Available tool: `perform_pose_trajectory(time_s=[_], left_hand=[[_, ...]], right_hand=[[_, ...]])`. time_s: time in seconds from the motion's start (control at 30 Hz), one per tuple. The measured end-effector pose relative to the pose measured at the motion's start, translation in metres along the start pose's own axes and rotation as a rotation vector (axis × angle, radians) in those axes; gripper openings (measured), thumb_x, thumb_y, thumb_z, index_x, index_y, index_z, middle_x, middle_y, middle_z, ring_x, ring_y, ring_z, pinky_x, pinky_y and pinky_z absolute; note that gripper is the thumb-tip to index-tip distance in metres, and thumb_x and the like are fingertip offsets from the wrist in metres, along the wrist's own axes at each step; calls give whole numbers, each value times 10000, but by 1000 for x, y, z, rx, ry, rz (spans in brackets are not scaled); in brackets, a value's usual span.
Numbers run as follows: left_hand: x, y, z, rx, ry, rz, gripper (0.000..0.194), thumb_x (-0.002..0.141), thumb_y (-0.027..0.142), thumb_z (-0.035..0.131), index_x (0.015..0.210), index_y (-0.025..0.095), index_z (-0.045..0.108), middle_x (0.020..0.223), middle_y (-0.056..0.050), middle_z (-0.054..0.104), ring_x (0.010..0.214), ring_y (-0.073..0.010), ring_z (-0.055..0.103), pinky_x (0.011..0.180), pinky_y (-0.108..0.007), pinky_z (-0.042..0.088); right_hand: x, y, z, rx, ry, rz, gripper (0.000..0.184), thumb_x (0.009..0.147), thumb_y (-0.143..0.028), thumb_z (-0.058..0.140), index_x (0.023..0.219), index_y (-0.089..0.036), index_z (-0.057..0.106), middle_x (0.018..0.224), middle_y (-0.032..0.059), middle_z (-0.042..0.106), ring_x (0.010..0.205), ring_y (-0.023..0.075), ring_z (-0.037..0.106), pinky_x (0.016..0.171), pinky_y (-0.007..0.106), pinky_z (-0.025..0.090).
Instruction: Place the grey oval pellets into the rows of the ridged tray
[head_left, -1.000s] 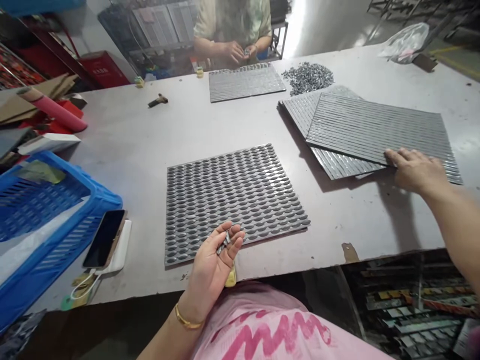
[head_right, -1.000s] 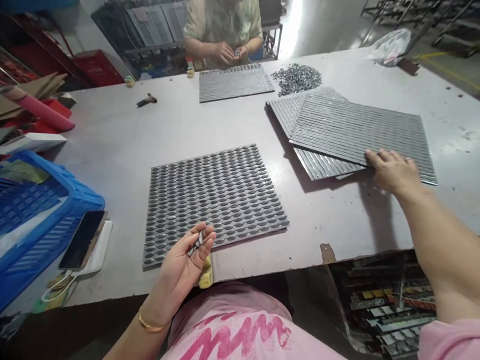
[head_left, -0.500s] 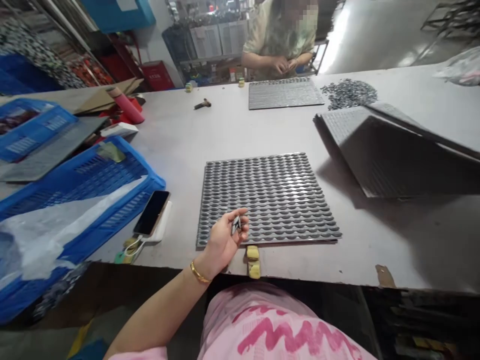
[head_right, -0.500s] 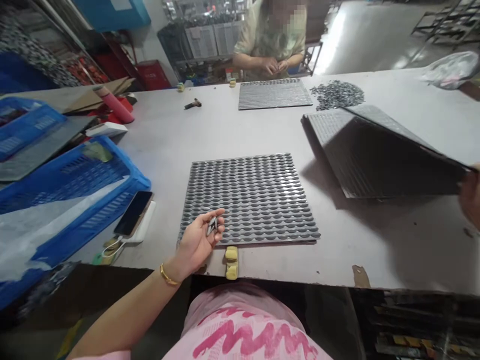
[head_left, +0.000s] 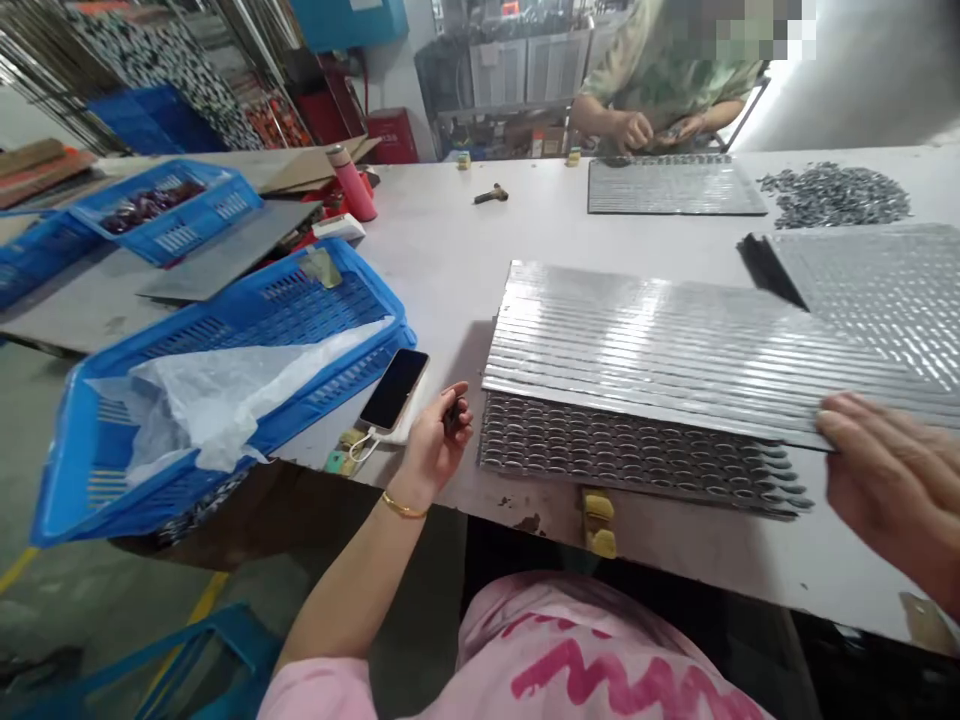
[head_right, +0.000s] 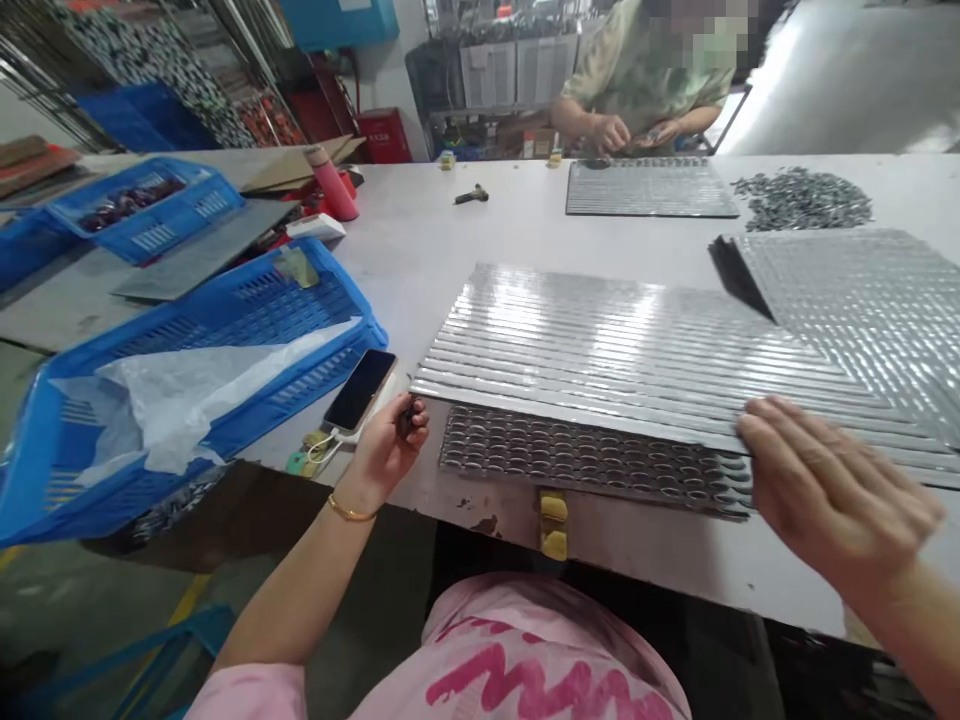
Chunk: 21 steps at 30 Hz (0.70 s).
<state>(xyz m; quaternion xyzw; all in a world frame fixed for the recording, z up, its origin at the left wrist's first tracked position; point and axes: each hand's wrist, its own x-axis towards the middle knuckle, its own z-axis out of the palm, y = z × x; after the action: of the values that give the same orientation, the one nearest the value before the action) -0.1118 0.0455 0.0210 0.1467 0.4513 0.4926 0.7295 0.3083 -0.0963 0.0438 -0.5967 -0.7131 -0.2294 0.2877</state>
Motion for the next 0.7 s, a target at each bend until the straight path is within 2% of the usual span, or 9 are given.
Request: perform_pose_trajectory(time_s=[0.1, 0.17, 0.23, 0.37, 0.47, 0.57, 0.7], left_hand=[[8, 1, -12, 13, 26, -19, 193, 880, 212, 651, 1044, 114, 675, 713, 6, 577, 528, -47, 534, 408, -133, 366], [13, -1, -15, 24, 21, -43, 235, 886, 249, 653, 1063, 99, 690, 720, -7, 594, 525, -50, 538, 403, -138, 360], [16, -5, -15, 38, 7, -61, 244, 885, 265, 655, 1051, 93, 704, 709, -18, 608, 523, -57, 539, 405, -147, 360], [16, -14, -11, 85, -22, -42, 162, 829, 154, 682, 983, 123, 723, 727, -26, 647, 558, -72, 553, 465, -159, 407], [15, -18, -9, 125, -3, -17, 169, 794, 132, 695, 962, 124, 717, 710, -17, 622, 525, -61, 518, 404, -151, 319], [15, -17, -12, 114, 69, 36, 182, 807, 153, 667, 983, 106, 686, 673, 0, 566, 501, -55, 488, 379, -152, 261], [14, -10, -11, 75, 141, 100, 196, 854, 119, 554, 1035, 106, 629, 720, -20, 596, 580, -78, 564, 459, -162, 380]], right_hand=[[9, -31, 14, -41, 21, -345, 622, 837, -121, 663, 1421, -299, 547, 1142, 49, 749, 1022, 256, 728, 931, 346, 570], [4, -40, 19, -55, 28, -413, 721, 842, -105, 661, 1506, -290, 450, 1120, 55, 752, 997, 257, 734, 923, 348, 564], [-7, -43, 23, -37, -14, -400, 768, 851, -112, 664, 1539, -317, 393, 1114, 39, 754, 983, 252, 738, 902, 353, 566], [-37, -44, 30, -18, -145, -319, 810, 873, -125, 646, 1569, -365, 309, 1218, 17, 718, 1062, 250, 712, 890, 371, 558], [-57, -45, 37, -28, -190, -311, 804, 880, -127, 647, 1579, -318, 299, 1260, 38, 699, 1109, 257, 696, 919, 381, 533], [-71, -44, 44, -4, -225, -314, 766, 890, -149, 644, 1568, -309, 327, 1280, 42, 692, 1123, 264, 691, 922, 380, 526], [-75, -43, 50, 90, -271, -291, 704, 896, -218, 669, 1538, -295, 391, 1277, 53, 697, 1139, 277, 679, 938, 393, 520]])
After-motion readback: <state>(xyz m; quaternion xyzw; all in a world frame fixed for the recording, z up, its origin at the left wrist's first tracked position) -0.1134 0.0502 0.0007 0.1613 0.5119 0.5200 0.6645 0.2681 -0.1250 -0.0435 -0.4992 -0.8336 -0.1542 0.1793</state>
